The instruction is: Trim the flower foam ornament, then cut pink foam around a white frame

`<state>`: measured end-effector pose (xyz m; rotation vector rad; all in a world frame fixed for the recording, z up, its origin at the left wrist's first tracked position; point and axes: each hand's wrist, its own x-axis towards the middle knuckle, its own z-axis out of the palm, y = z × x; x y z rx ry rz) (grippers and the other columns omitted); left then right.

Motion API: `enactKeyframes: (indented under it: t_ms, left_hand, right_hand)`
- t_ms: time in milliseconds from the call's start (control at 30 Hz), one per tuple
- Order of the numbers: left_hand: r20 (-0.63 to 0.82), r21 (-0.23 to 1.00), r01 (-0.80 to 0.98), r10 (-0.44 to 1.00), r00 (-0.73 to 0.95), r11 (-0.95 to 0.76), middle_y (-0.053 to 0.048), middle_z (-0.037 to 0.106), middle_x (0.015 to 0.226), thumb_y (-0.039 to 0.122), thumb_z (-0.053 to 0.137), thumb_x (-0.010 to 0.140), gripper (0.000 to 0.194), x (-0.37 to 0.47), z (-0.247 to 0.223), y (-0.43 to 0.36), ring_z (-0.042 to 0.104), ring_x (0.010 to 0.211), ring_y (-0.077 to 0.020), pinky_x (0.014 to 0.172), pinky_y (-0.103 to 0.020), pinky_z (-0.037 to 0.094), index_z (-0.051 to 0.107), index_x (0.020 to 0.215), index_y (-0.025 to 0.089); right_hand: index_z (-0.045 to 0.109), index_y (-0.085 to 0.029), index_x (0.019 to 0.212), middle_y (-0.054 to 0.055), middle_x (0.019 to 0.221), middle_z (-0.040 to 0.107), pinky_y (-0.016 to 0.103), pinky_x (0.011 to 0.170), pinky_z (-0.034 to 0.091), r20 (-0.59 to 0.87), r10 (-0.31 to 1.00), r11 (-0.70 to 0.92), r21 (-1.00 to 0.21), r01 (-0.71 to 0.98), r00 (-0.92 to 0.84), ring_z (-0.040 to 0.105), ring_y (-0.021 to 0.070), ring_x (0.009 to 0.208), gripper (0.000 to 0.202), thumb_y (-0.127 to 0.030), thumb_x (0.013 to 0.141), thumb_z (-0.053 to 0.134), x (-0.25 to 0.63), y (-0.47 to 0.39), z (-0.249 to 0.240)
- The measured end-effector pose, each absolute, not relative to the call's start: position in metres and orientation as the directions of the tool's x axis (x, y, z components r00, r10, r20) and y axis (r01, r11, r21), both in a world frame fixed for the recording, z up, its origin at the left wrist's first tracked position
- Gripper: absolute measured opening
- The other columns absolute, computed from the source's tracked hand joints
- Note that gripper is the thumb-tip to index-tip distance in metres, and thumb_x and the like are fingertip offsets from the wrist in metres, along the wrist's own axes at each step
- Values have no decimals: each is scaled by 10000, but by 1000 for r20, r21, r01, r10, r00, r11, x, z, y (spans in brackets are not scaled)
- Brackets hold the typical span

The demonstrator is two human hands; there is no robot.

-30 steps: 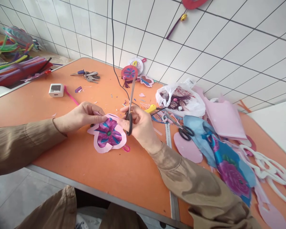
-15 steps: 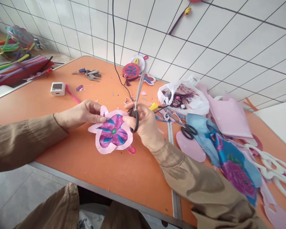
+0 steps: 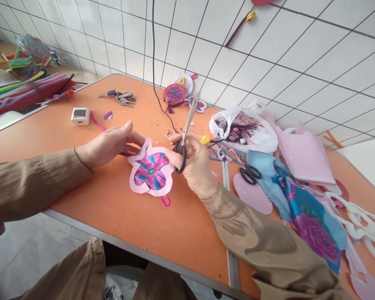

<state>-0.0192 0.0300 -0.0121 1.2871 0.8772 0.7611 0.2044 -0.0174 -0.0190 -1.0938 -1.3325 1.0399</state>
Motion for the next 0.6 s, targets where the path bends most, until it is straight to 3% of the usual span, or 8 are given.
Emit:
enactKeyframes:
  t_ms: [67,167,333,433,533,600]
  left_hand:
    - [-54,998,5,941,334,56,-135,765,920,792,578,792,682,-19,-12,32,676,821,-219,738,-311,529,750,792,132]
    - [-24,997,70,984,179,11,-125,727,789,769,593,790,658,-20,-12,33,664,785,-227,761,-344,531,711,704,127]
    - [-180,984,56,948,264,171,-108,704,755,750,688,712,649,-20,-14,31,677,718,-243,720,-382,543,721,822,111]
    - [-103,995,24,961,258,100,-119,714,841,724,682,741,617,-18,-13,28,667,777,-224,733,-350,535,718,821,114]
    - [22,995,92,991,133,-35,-99,697,818,713,660,776,587,-18,-8,26,606,690,-165,615,-285,472,700,745,128]
    - [-51,992,121,986,158,32,-95,684,742,766,641,757,642,-19,-4,24,593,626,-160,564,-280,447,690,718,127]
  right_hand:
    - [640,-270,872,-34,723,609,275,531,451,252,967,250,-968,33,49,543,124,601,339,-372,651,876,204,-16,-21]
    - [634,-280,877,-33,720,619,292,544,485,333,939,330,-943,43,91,590,147,629,314,-379,681,858,204,-14,-22]
    - [620,-331,902,-12,784,634,336,560,518,422,893,412,-906,96,157,650,193,699,263,-405,750,821,209,-12,-23]
    - [612,-343,917,3,850,646,367,605,555,443,871,432,-896,97,214,688,229,798,278,-437,754,816,212,-11,-23]
    - [618,-340,951,13,849,647,402,675,588,426,870,417,-904,88,248,702,255,864,320,-466,740,823,212,-10,-23]
    - [619,-335,948,17,834,639,408,693,593,417,869,410,-908,82,268,696,254,856,337,-484,726,825,210,-11,-21]
